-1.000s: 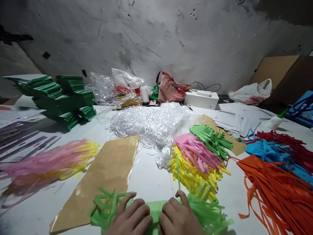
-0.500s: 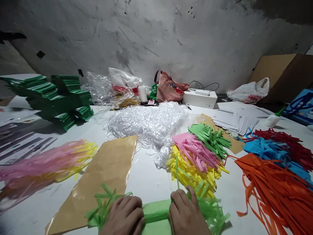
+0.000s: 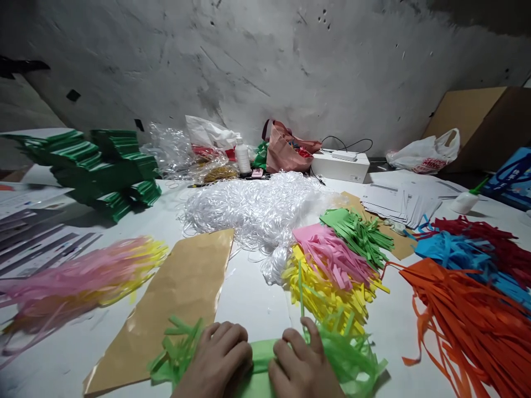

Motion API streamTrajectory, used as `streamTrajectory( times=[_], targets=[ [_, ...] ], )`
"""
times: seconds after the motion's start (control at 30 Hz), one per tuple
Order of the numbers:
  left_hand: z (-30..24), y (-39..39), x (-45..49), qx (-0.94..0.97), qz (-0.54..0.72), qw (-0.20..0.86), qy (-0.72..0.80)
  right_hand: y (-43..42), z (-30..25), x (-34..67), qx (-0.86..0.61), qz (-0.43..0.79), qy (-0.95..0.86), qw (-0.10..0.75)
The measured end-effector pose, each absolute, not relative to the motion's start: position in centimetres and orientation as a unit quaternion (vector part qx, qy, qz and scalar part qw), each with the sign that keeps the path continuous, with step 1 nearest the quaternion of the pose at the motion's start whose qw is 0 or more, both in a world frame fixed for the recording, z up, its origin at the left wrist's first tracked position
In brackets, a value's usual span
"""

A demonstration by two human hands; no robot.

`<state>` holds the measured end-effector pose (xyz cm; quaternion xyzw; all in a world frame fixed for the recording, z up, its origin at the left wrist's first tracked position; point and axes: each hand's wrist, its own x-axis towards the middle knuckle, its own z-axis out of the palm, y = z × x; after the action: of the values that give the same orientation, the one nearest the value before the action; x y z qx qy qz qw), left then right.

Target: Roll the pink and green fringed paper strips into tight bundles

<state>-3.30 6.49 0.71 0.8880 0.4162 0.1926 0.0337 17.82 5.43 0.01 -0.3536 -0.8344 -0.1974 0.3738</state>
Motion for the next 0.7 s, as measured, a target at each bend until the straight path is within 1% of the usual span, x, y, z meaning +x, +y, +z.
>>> streamTrajectory(
  times=[0.13,0.27,0.33,0.4,0.57,0.7],
  targets=[
    [-0.3,7.2,-3.3,0.897,0.263,0.014,0.356,5.9,-0.2,17.4,-0.330,-0.197,-0.854,0.350],
    [-0.9,7.7,-3.1,0.885,0.359,-0.051,0.292,6.0,-0.7,17.5,-0.345,-0.154,-0.848,0.372],
    [-0.6,7.5,-3.0,0.888,0.351,-0.047,0.293,6.0,-0.8,17.5,-0.355,-0.116,-0.845,0.382],
    [-0.2,7.2,-2.9,0.891,0.335,-0.034,0.306,5.9,-0.6,17.4,-0.352,-0.110,-0.848,0.381],
    [0.2,6.8,-2.8,0.902,0.303,-0.037,0.305,5.9,-0.3,16.8,-0.329,-0.188,-0.857,0.349],
    [-0.2,6.8,-3.1,0.898,0.299,-0.031,0.322,5.8,-0.2,17.6,-0.333,-0.211,-0.859,0.326]
  ],
)
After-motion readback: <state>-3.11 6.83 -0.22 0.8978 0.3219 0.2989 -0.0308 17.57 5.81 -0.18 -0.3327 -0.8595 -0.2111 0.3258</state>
